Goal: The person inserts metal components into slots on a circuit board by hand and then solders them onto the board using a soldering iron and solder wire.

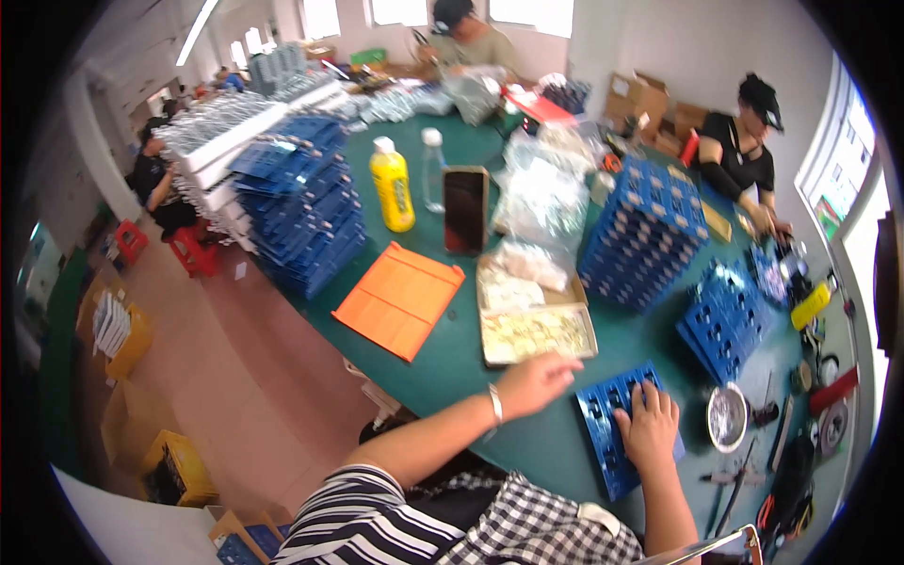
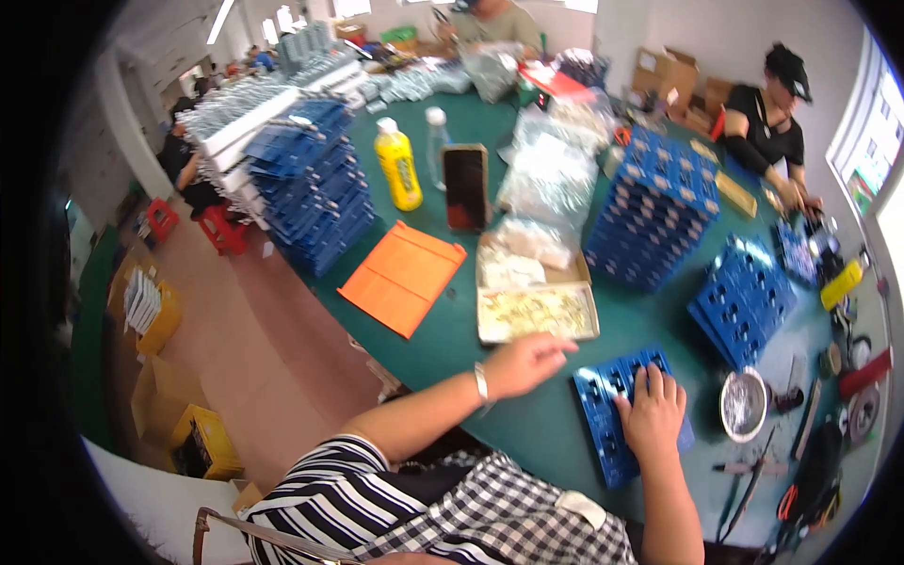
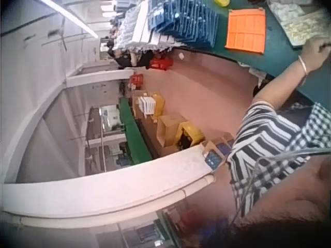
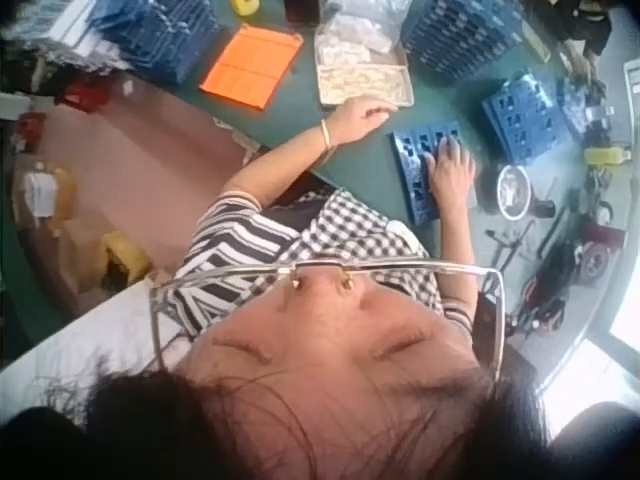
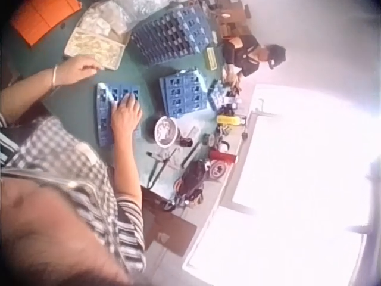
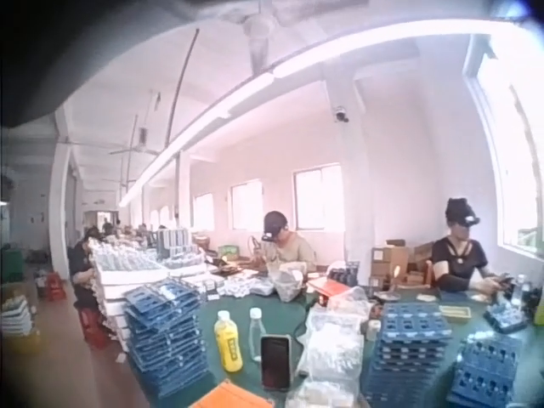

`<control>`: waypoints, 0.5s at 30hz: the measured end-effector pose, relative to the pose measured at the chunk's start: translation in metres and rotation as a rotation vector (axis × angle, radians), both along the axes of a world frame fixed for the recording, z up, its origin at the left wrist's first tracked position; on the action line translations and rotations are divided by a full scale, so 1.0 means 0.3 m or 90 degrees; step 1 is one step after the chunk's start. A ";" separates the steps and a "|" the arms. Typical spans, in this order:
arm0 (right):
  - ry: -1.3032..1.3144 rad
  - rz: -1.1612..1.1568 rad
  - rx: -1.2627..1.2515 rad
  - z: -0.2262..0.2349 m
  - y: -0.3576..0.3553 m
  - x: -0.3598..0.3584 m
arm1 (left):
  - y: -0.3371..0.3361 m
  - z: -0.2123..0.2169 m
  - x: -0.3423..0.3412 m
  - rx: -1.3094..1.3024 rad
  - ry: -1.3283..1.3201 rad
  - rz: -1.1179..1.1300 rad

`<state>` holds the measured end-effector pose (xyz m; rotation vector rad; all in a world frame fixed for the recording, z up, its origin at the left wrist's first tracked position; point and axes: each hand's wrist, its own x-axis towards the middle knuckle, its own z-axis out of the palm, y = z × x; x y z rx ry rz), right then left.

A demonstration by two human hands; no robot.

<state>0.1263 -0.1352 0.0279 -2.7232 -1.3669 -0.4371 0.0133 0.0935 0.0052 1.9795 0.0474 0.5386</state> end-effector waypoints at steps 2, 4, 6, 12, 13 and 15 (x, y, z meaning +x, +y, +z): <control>0.026 0.001 0.011 0.007 0.005 0.010 | 0.071 0.122 -0.068 -0.223 0.088 0.016; 0.032 0.003 0.003 0.014 0.011 0.007 | 0.216 0.134 -0.116 -0.223 0.042 0.100; 0.022 0.007 0.009 0.021 0.015 0.012 | 0.331 0.179 -0.125 -0.265 0.026 0.158; 0.044 -0.004 0.003 0.009 -0.004 0.018 | 0.303 0.254 0.001 0.259 0.263 0.206; 0.048 -0.002 0.006 0.008 -0.008 0.018 | 0.302 0.204 0.035 0.355 0.231 0.197; 0.053 -0.005 0.014 0.000 -0.012 0.022 | 0.282 0.160 0.098 0.442 0.232 0.181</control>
